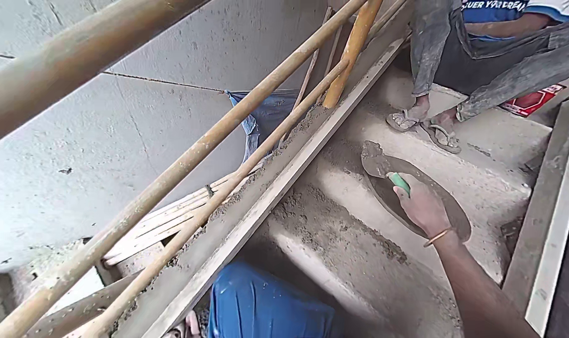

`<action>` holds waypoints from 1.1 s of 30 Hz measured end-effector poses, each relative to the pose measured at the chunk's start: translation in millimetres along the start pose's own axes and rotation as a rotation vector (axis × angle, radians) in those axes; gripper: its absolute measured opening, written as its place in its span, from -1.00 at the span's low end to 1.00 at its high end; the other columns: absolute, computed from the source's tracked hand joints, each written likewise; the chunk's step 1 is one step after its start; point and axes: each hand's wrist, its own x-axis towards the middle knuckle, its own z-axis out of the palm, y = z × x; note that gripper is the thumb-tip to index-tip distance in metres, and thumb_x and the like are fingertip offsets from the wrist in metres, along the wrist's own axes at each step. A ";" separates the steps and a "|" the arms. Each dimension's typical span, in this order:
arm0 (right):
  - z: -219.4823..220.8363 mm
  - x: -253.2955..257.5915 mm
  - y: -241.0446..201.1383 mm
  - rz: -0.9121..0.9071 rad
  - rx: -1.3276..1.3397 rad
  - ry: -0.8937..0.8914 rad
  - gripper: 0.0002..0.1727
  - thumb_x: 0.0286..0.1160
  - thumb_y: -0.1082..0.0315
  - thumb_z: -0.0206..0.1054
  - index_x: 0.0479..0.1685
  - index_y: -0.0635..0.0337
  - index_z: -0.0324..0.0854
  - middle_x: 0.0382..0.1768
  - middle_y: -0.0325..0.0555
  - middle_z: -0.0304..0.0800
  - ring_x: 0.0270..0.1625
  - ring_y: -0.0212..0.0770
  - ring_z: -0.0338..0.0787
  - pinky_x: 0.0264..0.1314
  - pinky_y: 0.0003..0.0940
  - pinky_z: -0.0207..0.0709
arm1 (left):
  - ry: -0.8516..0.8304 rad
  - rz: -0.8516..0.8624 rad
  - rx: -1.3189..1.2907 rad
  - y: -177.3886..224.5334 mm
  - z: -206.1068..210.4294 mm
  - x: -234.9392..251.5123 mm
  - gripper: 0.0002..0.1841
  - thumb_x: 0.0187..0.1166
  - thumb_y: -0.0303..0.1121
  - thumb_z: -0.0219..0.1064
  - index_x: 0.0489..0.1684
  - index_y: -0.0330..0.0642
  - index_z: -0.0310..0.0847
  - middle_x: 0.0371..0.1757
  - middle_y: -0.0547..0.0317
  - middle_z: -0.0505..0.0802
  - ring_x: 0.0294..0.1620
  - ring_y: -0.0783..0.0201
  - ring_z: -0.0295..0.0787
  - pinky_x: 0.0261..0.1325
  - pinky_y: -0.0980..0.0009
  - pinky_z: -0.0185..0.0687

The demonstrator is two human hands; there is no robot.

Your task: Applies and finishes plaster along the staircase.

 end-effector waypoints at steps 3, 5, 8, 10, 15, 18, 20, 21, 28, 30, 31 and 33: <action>9.0 9.6 -50.7 -0.105 0.174 -0.032 -0.48 0.77 0.16 0.21 0.68 0.01 0.43 0.33 0.13 0.77 0.32 0.13 0.79 0.43 0.20 0.57 | 0.004 -0.038 0.010 7.9 11.9 -10.8 -0.72 0.92 -0.34 -0.22 0.42 -0.24 0.18 0.16 0.05 0.65 0.19 0.16 0.74 0.28 0.16 0.74; 17.5 21.9 -85.4 -0.149 0.452 -0.073 -0.51 0.76 0.20 0.22 0.62 0.05 0.48 0.06 0.02 0.84 -0.10 -0.10 0.86 0.01 -0.10 0.75 | -0.019 -0.031 0.009 0.6 -4.3 3.0 -0.71 0.91 -0.34 -0.18 0.44 -0.25 0.17 0.22 0.00 0.66 0.24 0.11 0.73 0.27 0.14 0.76; 39.2 46.5 -138.6 -0.077 1.264 -0.236 -0.63 0.85 0.35 0.12 0.49 0.27 0.50 -0.30 0.01 0.74 -0.52 -0.27 0.69 -0.55 -0.48 0.60 | -0.049 0.011 0.036 -9.4 -18.5 11.6 -0.69 0.88 -0.34 -0.08 0.48 -0.20 0.15 0.19 0.07 0.66 0.21 0.18 0.74 0.23 0.22 0.78; 61.7 71.1 -162.7 0.069 1.659 -0.369 -0.68 0.91 0.28 0.00 0.32 0.26 0.52 -0.39 -0.01 0.67 -0.59 -0.30 0.64 -0.61 -0.51 0.54 | -0.060 0.021 0.033 -12.5 -23.8 17.8 -0.71 0.86 -0.37 -0.02 0.43 -0.20 0.17 0.15 0.08 0.68 0.16 0.18 0.77 0.22 0.19 0.80; 92.7 107.1 -154.8 0.183 1.839 -0.582 -0.60 0.94 0.13 -0.14 0.21 0.25 0.48 -0.43 -0.13 0.62 -0.67 -0.41 0.56 -0.69 -0.61 0.47 | 0.022 -0.005 -0.007 -7.2 -7.0 9.6 -0.67 0.87 -0.37 -0.03 0.50 -0.23 0.17 0.24 -0.01 0.65 0.23 0.12 0.73 0.24 0.16 0.77; 82.9 96.7 -138.0 0.136 1.815 -0.538 -0.61 0.94 0.16 -0.15 0.24 0.25 0.47 -0.42 -0.14 0.61 -0.67 -0.42 0.56 -0.71 -0.62 0.46 | 0.034 -0.025 -0.003 -4.3 -7.5 13.4 -0.71 0.90 -0.33 -0.07 0.44 -0.24 0.17 0.21 -0.06 0.69 0.21 0.03 0.79 0.20 0.07 0.82; 65.9 93.2 -129.9 0.079 1.804 -0.456 -0.59 0.94 0.17 -0.18 0.28 0.25 0.47 -0.39 -0.14 0.62 -0.66 -0.42 0.55 -0.71 -0.62 0.45 | 0.101 -0.055 -0.028 -4.4 -0.8 10.8 -0.62 0.92 -0.32 -0.11 0.62 -0.19 0.08 0.35 -0.12 0.63 0.28 -0.01 0.75 0.22 0.03 0.80; 56.8 91.1 -124.5 0.059 1.769 -0.419 -0.59 0.94 0.17 -0.19 0.29 0.24 0.47 -0.38 -0.14 0.63 -0.66 -0.43 0.55 -0.71 -0.62 0.45 | 0.125 -0.067 -0.017 -1.4 2.4 7.9 -0.63 0.92 -0.31 -0.11 0.62 -0.16 0.08 0.34 -0.08 0.64 0.26 0.03 0.77 0.19 0.08 0.81; -20.2 95.6 -100.1 -0.366 0.145 0.038 -0.51 0.73 0.18 0.25 0.63 -0.11 0.56 0.20 -0.04 0.86 0.08 -0.09 0.87 0.18 -0.05 0.71 | 0.129 -0.080 0.006 1.2 3.9 4.0 -0.73 0.91 -0.31 -0.08 0.46 -0.08 0.14 0.08 0.14 0.73 -0.01 0.23 0.88 -0.01 0.27 0.89; -32.4 100.5 -108.4 -0.437 -0.260 0.014 -0.45 0.78 0.06 0.15 0.75 -0.28 0.42 0.38 0.09 0.76 0.40 0.17 0.75 0.48 0.26 0.52 | 0.131 -0.083 0.007 2.5 6.0 0.1 -0.72 0.91 -0.32 -0.07 0.47 -0.07 0.13 0.07 0.16 0.72 -0.02 0.26 0.86 0.00 0.28 0.87; -36.6 100.9 -115.8 -0.452 -0.390 -0.010 -0.45 0.81 0.03 0.10 0.77 -0.33 0.38 0.37 0.12 0.74 0.40 0.21 0.73 0.46 0.28 0.52 | 0.132 -0.085 0.008 2.5 6.2 0.9 -0.73 0.91 -0.32 -0.06 0.46 -0.07 0.14 0.07 0.16 0.72 -0.02 0.25 0.87 0.01 0.27 0.88; -43.0 103.5 -133.1 -0.488 -0.546 -0.046 -0.45 0.84 0.02 0.04 0.80 -0.41 0.31 0.35 0.11 0.72 0.37 0.18 0.74 0.41 0.22 0.57 | 0.106 -0.070 -0.003 -0.4 3.6 5.9 -0.66 0.90 -0.36 -0.07 0.55 -0.17 0.13 0.19 -0.02 0.69 0.10 0.09 0.83 0.10 0.13 0.85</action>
